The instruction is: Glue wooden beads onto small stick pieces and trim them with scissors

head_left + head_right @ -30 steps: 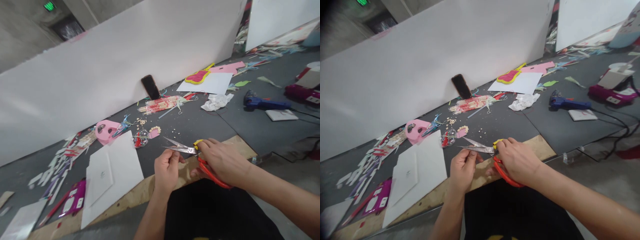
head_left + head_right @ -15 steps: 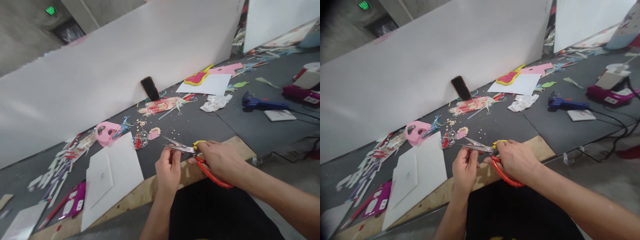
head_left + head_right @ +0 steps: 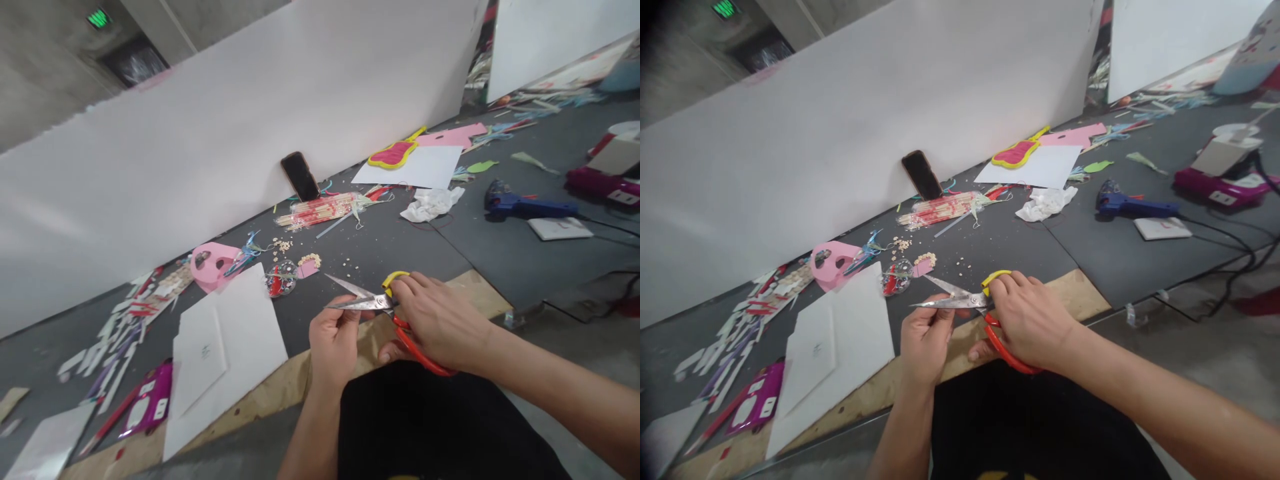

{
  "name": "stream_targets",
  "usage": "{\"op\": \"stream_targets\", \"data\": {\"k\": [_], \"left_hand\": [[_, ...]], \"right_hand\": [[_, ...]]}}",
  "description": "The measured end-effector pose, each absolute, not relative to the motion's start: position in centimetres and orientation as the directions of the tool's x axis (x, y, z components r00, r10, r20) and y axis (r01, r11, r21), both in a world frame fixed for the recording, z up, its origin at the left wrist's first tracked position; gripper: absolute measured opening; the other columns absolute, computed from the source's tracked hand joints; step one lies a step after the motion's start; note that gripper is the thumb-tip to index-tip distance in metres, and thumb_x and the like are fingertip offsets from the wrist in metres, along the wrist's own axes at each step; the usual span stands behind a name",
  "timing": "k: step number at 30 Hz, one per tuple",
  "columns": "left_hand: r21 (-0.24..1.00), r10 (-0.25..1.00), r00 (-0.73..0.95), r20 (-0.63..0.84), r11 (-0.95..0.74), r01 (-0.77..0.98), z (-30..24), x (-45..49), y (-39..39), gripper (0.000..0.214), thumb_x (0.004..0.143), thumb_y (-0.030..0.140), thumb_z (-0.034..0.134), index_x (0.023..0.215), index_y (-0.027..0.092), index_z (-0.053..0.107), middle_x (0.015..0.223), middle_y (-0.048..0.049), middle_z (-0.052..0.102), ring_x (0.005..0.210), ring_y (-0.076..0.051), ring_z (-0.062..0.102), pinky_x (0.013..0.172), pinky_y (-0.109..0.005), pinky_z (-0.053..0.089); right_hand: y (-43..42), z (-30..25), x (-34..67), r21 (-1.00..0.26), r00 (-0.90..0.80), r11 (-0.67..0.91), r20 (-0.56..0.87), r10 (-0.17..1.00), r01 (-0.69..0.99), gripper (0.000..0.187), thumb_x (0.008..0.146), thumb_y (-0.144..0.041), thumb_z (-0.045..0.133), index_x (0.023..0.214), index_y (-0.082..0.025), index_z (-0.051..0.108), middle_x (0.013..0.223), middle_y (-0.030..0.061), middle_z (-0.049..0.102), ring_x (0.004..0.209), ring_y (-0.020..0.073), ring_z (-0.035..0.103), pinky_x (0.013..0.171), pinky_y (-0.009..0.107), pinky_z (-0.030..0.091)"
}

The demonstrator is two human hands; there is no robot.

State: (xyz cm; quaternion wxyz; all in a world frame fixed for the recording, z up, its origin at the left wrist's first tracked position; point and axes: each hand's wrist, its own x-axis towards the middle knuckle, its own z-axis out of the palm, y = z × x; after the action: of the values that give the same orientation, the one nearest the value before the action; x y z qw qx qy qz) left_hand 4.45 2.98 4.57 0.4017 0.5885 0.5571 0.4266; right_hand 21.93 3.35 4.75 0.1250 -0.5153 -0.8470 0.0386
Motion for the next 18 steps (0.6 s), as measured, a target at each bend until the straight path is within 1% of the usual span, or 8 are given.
{"op": "stream_targets", "data": {"k": [2,4,6,9,13,16,18], "left_hand": [[0.939,0.998,0.038,0.058,-0.068,0.339,4.76,4.38,3.01,0.028,0.087,0.032,0.052,0.071,0.017,0.069,0.063,-0.001,0.065,0.054,-0.012,0.053,0.051,-0.021,0.038],[0.928,0.996,0.022,0.083,-0.085,0.363,4.79,4.33,3.05,0.026,0.087,0.032,0.052,0.074,0.018,0.07,0.064,-0.0014,0.066,0.06,-0.015,0.058,0.056,-0.022,0.041],[0.916,0.995,-0.006,0.104,-0.094,0.39,4.67,4.32,3.08,0.024,0.086,0.032,0.053,0.078,0.018,0.071,0.066,-0.0017,0.066,0.065,-0.016,0.06,0.059,-0.023,0.043],[0.912,0.996,-0.027,0.086,-0.068,0.404,4.36,4.35,3.06,0.026,0.086,0.033,0.052,0.077,0.018,0.07,0.069,-0.0025,0.067,0.069,-0.018,0.061,0.061,-0.024,0.044],[0.916,0.997,-0.032,0.067,-0.049,0.397,4.25,4.33,2.98,0.028,0.087,0.035,0.05,0.075,0.018,0.068,0.067,-0.0018,0.066,0.068,-0.017,0.061,0.058,-0.023,0.042],[0.91,0.996,-0.032,0.085,-0.065,0.41,4.44,4.25,3.1,0.029,0.087,0.035,0.049,0.071,0.018,0.066,0.063,-0.0006,0.064,0.062,-0.015,0.058,0.055,-0.021,0.04],[0.913,0.997,-0.023,0.076,-0.06,0.404,4.44,4.22,3.31,0.029,0.088,0.035,0.049,0.072,0.018,0.065,0.062,-0.0001,0.063,0.058,-0.013,0.056,0.053,-0.02,0.039]], "right_hand": [[3.35,4.76,21.78,-0.2,-0.429,0.458,0.174,0.887,0.866,0.039,0.078,-0.053,0.053,0.087,-0.014,0.053,0.087,0.0141,0.06,0.078,0.0258,0.055,0.068,0.036,0.042],[3.4,4.89,21.59,-0.186,-0.413,0.443,0.177,0.893,0.877,0.039,0.081,-0.054,0.051,0.084,-0.015,0.053,0.081,0.0124,0.06,0.075,0.0252,0.057,0.065,0.034,0.041],[3.5,5.09,21.43,-0.156,-0.406,0.433,0.177,0.897,0.888,0.037,0.086,-0.052,0.047,0.082,-0.015,0.053,0.074,0.0103,0.061,0.072,0.0246,0.059,0.061,0.032,0.039],[3.65,5.32,21.29,-0.13,-0.403,0.425,0.168,0.9,0.896,0.037,0.09,-0.05,0.042,0.079,-0.017,0.054,0.069,0.0085,0.062,0.068,0.0236,0.061,0.058,0.031,0.037],[3.64,5.35,21.21,-0.139,-0.387,0.396,0.087,0.918,0.908,0.038,0.092,-0.05,0.038,0.079,-0.018,0.054,0.069,0.0077,0.066,0.065,0.0224,0.063,0.053,0.03,0.034],[3.62,5.37,21.26,-0.156,-0.376,0.373,0.012,0.926,0.914,0.039,0.091,-0.052,0.037,0.08,-0.019,0.054,0.068,0.0068,0.067,0.063,0.0229,0.063,0.05,0.03,0.032],[3.74,5.47,21.38,-0.16,-0.368,0.362,-0.01,0.93,0.918,0.038,0.091,-0.053,0.037,0.081,-0.019,0.053,0.069,0.007,0.067,0.064,0.0239,0.063,0.051,0.03,0.032]]}}
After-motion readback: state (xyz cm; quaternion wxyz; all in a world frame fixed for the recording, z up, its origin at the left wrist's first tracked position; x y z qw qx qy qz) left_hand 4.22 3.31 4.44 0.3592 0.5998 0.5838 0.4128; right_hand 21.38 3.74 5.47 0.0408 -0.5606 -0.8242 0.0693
